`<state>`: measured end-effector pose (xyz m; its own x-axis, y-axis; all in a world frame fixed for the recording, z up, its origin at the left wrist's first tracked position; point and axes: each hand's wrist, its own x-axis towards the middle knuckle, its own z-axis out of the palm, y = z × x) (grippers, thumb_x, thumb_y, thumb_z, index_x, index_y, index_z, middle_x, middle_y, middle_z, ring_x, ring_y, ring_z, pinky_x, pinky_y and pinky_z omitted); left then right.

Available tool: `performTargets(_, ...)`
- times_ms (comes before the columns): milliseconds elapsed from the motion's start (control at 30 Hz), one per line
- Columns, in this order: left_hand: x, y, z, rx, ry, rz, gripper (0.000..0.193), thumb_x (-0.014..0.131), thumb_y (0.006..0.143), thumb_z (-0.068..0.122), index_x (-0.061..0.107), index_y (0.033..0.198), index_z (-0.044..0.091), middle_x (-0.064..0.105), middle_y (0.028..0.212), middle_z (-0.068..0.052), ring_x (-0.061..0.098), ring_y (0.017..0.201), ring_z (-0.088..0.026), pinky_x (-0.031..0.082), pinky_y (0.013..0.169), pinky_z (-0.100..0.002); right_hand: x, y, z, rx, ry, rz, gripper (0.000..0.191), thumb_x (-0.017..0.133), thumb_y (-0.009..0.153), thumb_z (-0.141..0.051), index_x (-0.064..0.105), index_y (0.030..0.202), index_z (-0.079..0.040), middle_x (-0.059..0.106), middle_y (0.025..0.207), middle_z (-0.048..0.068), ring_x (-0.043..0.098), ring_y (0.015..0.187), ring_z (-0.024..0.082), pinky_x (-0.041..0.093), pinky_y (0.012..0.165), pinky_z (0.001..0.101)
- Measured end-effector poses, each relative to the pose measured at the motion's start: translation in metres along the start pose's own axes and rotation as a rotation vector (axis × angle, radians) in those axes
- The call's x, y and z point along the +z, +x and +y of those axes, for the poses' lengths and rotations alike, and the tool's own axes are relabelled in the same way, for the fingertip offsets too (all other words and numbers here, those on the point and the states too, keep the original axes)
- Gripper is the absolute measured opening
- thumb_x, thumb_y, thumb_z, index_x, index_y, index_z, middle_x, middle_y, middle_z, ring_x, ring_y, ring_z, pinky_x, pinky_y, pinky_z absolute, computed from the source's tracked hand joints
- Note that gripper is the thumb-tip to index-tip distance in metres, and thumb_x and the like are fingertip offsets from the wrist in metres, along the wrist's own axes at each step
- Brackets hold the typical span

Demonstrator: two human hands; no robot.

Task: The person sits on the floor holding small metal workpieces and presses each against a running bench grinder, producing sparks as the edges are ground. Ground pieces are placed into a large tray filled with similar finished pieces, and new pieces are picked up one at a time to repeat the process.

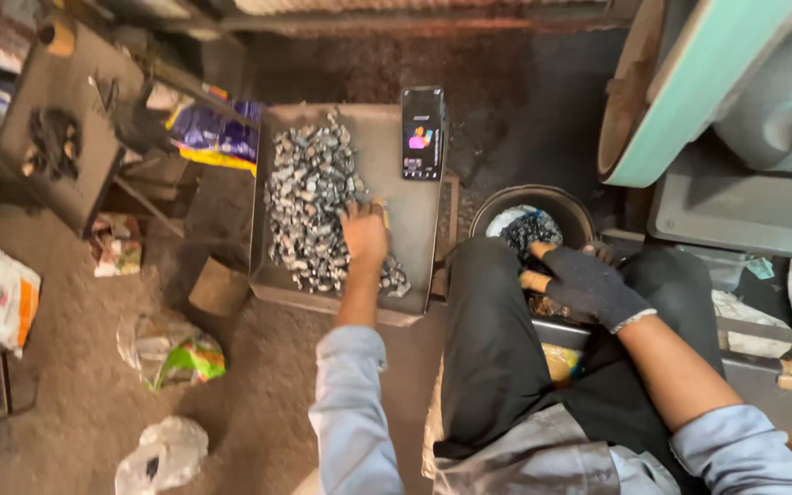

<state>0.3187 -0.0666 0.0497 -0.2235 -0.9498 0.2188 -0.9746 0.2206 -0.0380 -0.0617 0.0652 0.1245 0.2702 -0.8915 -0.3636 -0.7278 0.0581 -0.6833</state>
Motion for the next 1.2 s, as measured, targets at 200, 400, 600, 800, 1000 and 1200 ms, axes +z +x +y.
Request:
performTargets(200, -0.025, -0.040, 0.165, -0.498, -2.060, -0.376, 0.030, 0.067, 0.096, 0.012, 0.065, 0.125, 0.007, 0.069, 0.122, -0.001, 0.068, 0.105, -0.014, 0.060, 0.082, -0.035, 0.034, -0.003, 0.024, -0.120, 0.689, 0.128, 0.060, 0.065, 0.095, -0.038, 0.056, 0.140, 0.000, 0.069, 0.131, 0.014, 0.062, 0.124, 0.024, 0.045, 0.102, 0.0353)
performTargets(400, -0.037, -0.110, 0.300, -0.628, -2.467, -0.807, 0.020, 0.061, 0.108, 0.017, 0.063, 0.122, 0.003, 0.068, 0.103, -0.008, 0.067, 0.091, -0.020, 0.057, 0.082, -0.035, 0.025, -0.046, 0.055, 0.089, 1.580, 0.136, 0.037, 0.068, 0.103, -0.025, 0.061, 0.133, -0.005, 0.070, 0.105, 0.005, 0.058, 0.076, 0.008, 0.043, 0.060, 0.0235)
performTargets(600, -0.047, -0.095, 0.293, -0.055, -2.192, -1.142, 0.029, 0.066, 0.113, 0.024, 0.066, 0.115, -0.005, 0.062, 0.081, -0.007, 0.062, 0.067, -0.018, 0.048, 0.060, -0.033, -0.028, -0.088, 0.021, -0.039, 1.600, -0.071, 0.046, 0.064, 0.093, -0.033, 0.062, 0.126, -0.001, 0.073, 0.092, 0.013, 0.069, 0.071, 0.019, 0.057, 0.063, 0.0318)
performTargets(800, -0.018, -0.013, 0.333, -0.499, -2.621, -1.059, 0.018, 0.065, 0.108, 0.027, 0.065, 0.117, 0.011, 0.068, 0.090, 0.003, 0.061, 0.073, -0.009, 0.046, 0.061, -0.026, -0.046, -0.017, 0.034, 0.027, 1.234, 0.363, 0.029, 0.074, 0.091, -0.019, 0.067, 0.115, -0.005, 0.067, 0.088, -0.001, 0.057, 0.069, 0.004, 0.046, 0.053, 0.0206)
performTargets(1000, 0.008, 0.003, 0.352, -1.111, -2.498, -0.865, 0.017, 0.068, 0.101, 0.023, 0.066, 0.116, 0.017, 0.072, 0.093, 0.006, 0.053, 0.062, -0.003, 0.044, 0.055, -0.020, -0.034, 0.036, 0.055, 0.263, 1.364, 0.477, 0.023, 0.077, 0.092, -0.019, 0.070, 0.104, -0.001, 0.068, 0.084, 0.003, 0.057, 0.065, 0.007, 0.043, 0.054, 0.0227)
performTargets(1200, -0.020, -0.001, 0.302, -0.075, -2.112, -0.952, 0.024, 0.070, 0.100, 0.028, 0.072, 0.105, 0.005, 0.071, 0.085, -0.002, 0.063, 0.069, -0.011, 0.052, 0.062, -0.028, -0.071, -0.038, 0.020, 0.018, 1.030, 0.263, 0.044, 0.074, 0.087, -0.019, 0.065, 0.128, -0.006, 0.070, 0.092, 0.004, 0.060, 0.073, 0.013, 0.048, 0.063, 0.0279)
